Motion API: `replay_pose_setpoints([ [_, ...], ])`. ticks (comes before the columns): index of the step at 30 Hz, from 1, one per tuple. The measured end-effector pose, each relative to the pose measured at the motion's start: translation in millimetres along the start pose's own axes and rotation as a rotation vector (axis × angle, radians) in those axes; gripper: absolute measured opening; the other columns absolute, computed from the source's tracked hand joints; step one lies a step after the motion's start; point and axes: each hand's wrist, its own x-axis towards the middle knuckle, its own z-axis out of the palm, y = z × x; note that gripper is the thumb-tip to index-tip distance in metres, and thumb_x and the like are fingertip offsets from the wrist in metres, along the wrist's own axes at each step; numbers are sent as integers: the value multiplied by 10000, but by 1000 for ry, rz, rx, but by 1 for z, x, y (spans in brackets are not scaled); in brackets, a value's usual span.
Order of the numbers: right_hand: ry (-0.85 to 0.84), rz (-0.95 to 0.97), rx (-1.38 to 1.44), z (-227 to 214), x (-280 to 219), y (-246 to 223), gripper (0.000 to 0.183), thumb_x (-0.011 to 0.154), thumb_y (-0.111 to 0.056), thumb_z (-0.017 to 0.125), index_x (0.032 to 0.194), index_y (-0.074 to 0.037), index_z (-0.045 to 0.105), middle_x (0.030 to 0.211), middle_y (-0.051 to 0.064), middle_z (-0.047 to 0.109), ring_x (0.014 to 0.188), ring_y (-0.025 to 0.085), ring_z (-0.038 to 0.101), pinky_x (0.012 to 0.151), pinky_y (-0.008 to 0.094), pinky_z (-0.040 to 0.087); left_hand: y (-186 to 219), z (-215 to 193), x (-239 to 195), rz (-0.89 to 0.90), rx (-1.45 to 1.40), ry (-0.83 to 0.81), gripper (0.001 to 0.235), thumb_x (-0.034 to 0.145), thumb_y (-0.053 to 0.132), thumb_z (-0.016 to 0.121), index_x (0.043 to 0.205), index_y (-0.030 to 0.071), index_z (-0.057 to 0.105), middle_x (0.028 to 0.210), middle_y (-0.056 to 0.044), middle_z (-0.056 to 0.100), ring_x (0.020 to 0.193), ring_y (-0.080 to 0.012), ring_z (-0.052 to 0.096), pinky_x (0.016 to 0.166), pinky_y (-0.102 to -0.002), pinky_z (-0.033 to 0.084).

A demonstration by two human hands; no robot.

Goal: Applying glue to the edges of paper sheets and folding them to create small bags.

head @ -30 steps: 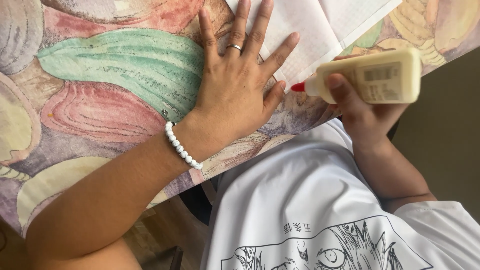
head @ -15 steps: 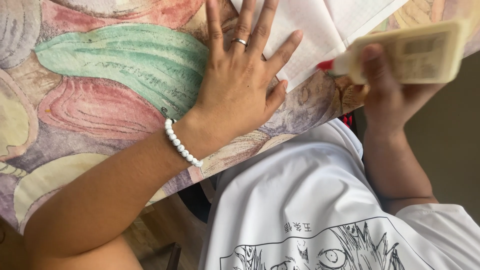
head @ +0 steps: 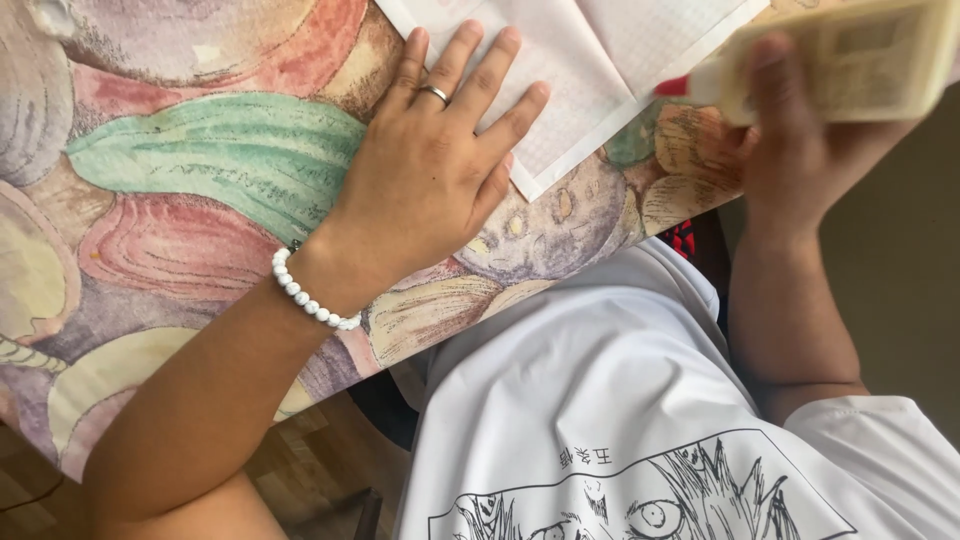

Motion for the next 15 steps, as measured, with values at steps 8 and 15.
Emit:
replay_pose_setpoints([
  [8,22,675,89,-44,47,-31,604,826,-601,728,1142,-86,704,905,89,696,748,161,648,732,300,443,40,9,33,-52,287,-135,522,916,146,610,1434,209,610,1398,-191,525,1128,-326,547,872,-438,461],
  [15,-140,407,-19,-44,40,-42,563,1066,-588,637,1205,-46,572,1112,126,652,862,335,728,648,297,475,53,49,96,-106,289,120,281,863,80,644,1120,191,641,1045,-57,521,895,-238,552,726,-384,447],
])
